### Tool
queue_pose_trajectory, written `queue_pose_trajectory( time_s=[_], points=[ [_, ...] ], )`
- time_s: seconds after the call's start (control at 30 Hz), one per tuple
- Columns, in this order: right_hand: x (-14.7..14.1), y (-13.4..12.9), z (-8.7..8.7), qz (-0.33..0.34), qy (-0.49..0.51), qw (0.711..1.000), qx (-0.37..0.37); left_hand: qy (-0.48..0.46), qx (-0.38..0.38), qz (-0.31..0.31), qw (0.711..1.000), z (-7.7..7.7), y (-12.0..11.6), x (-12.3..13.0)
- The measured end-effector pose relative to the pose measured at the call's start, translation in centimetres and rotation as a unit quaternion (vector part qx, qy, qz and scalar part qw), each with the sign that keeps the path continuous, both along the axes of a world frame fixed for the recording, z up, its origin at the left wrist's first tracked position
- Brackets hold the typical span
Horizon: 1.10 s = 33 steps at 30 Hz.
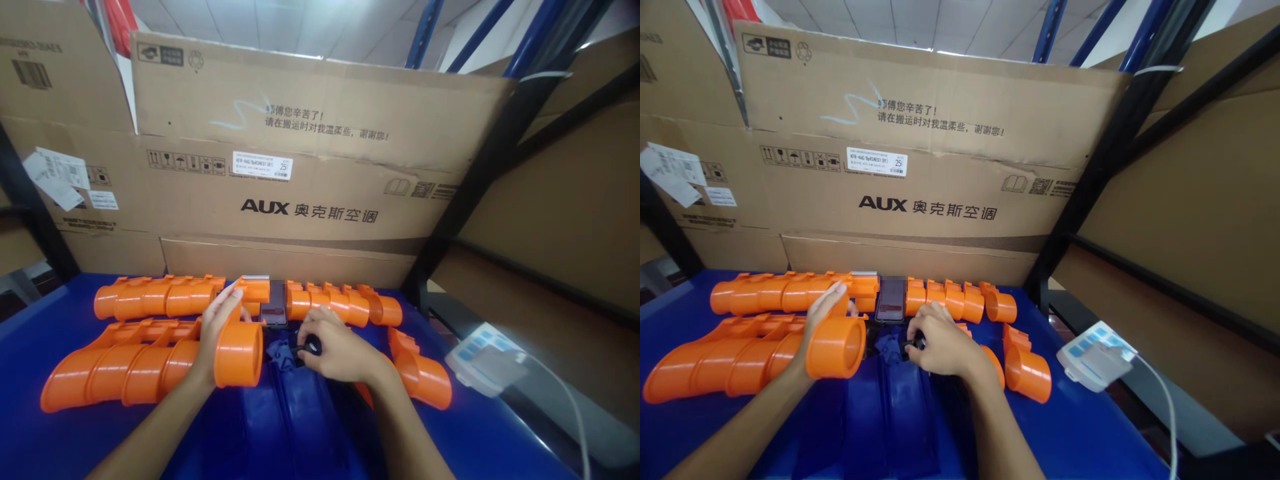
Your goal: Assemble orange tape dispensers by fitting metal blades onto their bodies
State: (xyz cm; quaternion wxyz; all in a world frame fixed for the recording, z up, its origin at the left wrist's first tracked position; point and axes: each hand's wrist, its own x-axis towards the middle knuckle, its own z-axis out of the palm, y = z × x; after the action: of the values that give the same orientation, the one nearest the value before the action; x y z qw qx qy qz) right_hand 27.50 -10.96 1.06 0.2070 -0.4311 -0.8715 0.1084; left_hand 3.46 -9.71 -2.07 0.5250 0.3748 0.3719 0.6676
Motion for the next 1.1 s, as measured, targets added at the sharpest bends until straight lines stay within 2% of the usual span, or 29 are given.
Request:
queue_pose_trajectory(
  time_s=[0.1, 0.27, 0.4, 0.53, 0.7, 0.87, 1.1],
  points=[
    [0.4, 0.1, 0.2, -0.002, 0.035, 0.999, 0.006, -0.002, 0.002, -0.003, 1.0, 0.1, -0.2, 0.1],
    [0.9, 0.2, 0.5, -0.032, 0.092, 0.995, -0.025, 0.002, 0.008, -0.005, 1.0, 0.4, -0.5, 0.2],
    [0.9, 0.5, 0.8, -0.07, 0.166, 0.983, 0.039, 0.022, 0.01, -0.015, 1.0, 0.4, -0.7, 0.3],
    [0.8, 0.8, 0.9, -0.106, 0.268, 0.951, 0.115, 0.034, 0.018, -0.021, 0.999, 0.3, -0.8, 0.6],
    [-0.2, 0.4, 0.6, -0.101, 0.339, 0.925, 0.141, 0.049, 0.056, -0.022, 0.997, 0.5, -1.3, 1.2],
    [-1.9, -0.4, 0.5, -0.089, 0.329, 0.926, 0.164, 0.074, 0.071, -0.027, 0.994, 0.5, -1.9, 1.7],
    [-2.5, -0.6, 0.5, -0.039, 0.318, 0.933, 0.165, 0.104, 0.084, -0.056, 0.989, -0.5, -1.8, 2.1]
  ],
)
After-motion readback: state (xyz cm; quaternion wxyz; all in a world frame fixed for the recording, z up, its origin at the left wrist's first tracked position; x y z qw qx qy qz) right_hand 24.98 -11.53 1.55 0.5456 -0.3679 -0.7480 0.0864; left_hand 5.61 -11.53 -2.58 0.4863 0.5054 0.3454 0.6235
